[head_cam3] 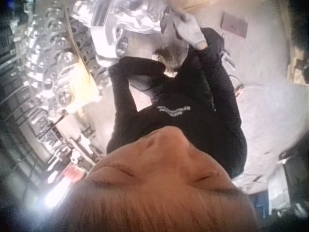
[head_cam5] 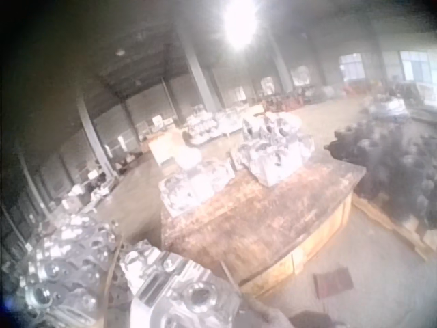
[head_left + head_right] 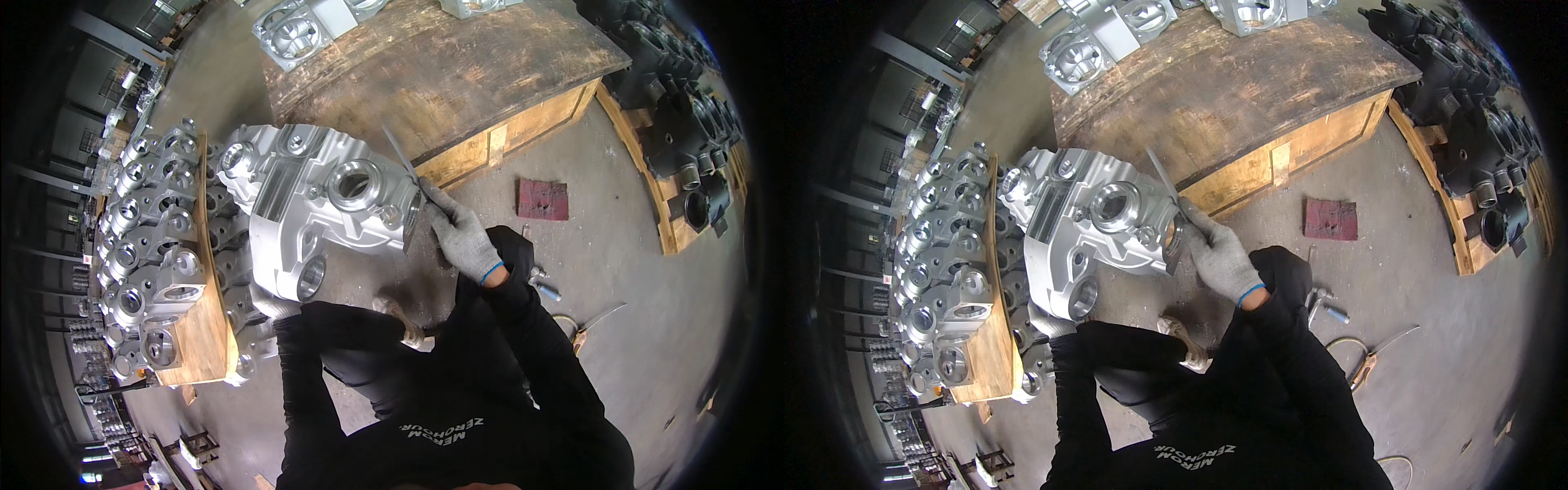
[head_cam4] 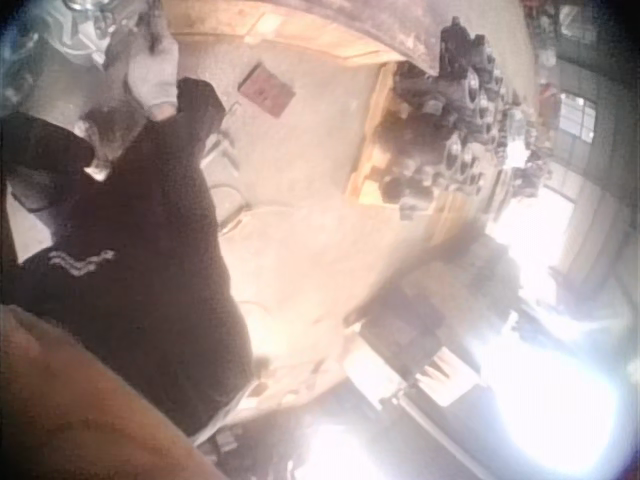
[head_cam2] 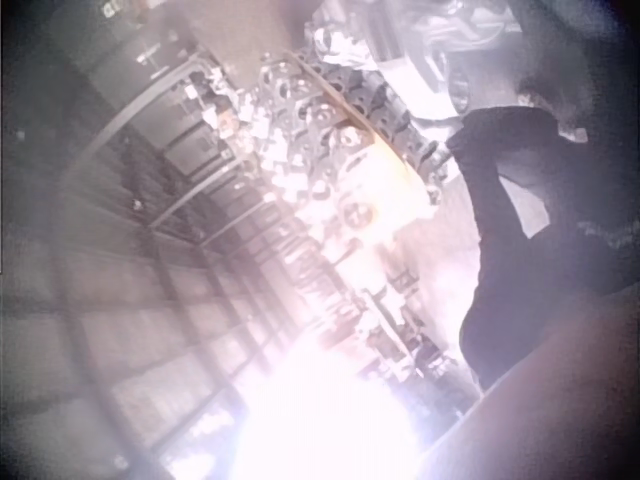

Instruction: The person deburrs and smooths a metal casting using a wire brush and a sanding block. They rotate the part to access different edges and surfaces, then place it on a wooden table among similar parts.

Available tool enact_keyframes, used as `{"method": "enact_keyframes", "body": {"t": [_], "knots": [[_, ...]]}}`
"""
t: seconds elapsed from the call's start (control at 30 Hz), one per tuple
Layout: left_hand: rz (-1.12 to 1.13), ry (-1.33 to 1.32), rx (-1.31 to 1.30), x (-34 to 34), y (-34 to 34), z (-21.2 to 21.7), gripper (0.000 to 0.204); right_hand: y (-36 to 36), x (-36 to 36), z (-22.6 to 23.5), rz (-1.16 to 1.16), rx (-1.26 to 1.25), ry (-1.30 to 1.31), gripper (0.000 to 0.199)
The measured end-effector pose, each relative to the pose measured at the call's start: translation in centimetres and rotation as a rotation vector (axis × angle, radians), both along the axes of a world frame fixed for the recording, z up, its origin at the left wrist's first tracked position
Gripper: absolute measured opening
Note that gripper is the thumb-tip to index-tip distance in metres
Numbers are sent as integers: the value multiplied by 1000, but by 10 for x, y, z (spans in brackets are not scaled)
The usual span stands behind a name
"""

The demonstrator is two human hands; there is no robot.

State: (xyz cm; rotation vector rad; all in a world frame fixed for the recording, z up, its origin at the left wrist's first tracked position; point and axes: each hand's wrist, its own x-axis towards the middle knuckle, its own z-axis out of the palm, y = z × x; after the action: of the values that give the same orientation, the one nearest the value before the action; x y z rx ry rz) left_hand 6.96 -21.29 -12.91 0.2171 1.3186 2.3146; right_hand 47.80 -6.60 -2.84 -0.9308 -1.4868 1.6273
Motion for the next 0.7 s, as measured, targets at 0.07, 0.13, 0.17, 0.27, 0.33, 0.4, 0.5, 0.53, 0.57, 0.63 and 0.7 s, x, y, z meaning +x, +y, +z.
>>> {"method": "enact_keyframes", "body": {"t": [0.07,0.13,0.17,0.27,0.33,0.4,0.5,0.53,0.57,0.63,0.7], "knots": [[0,35,-7,-1,1,0,55,3,2,-1,-26,98,53,50],[-15,-44,21,-4,0,-2,53,5,4,0,44,-219,-54,51],[10,-38,16,-6,-1,-2,52,3,6,2,43,-168,-16,51],[-19,-2,1,-9,-1,-5,52,11,4,8,24,-225,51,51],[15,21,-41,-11,-1,-6,52,11,5,11,39,-272,27,52],[11,-5,-36,-11,-1,-6,52,10,6,10,58,-258,-116,51],[21,-27,-15,-9,-1,-4,53,7,6,4,32,-218,-35,51],[-7,-21,2,-9,0,-3,53,8,7,1,53,-242,-17,51],[22,-9,-20,-8,0,-3,54,8,7,-2,58,-286,23,51],[42,97,-108,-8,0,-2,55,11,9,-9,62,-323,125,52],[31,19,-67,-7,0,-1,56,15,13,-13,73,-398,94,53]]}}
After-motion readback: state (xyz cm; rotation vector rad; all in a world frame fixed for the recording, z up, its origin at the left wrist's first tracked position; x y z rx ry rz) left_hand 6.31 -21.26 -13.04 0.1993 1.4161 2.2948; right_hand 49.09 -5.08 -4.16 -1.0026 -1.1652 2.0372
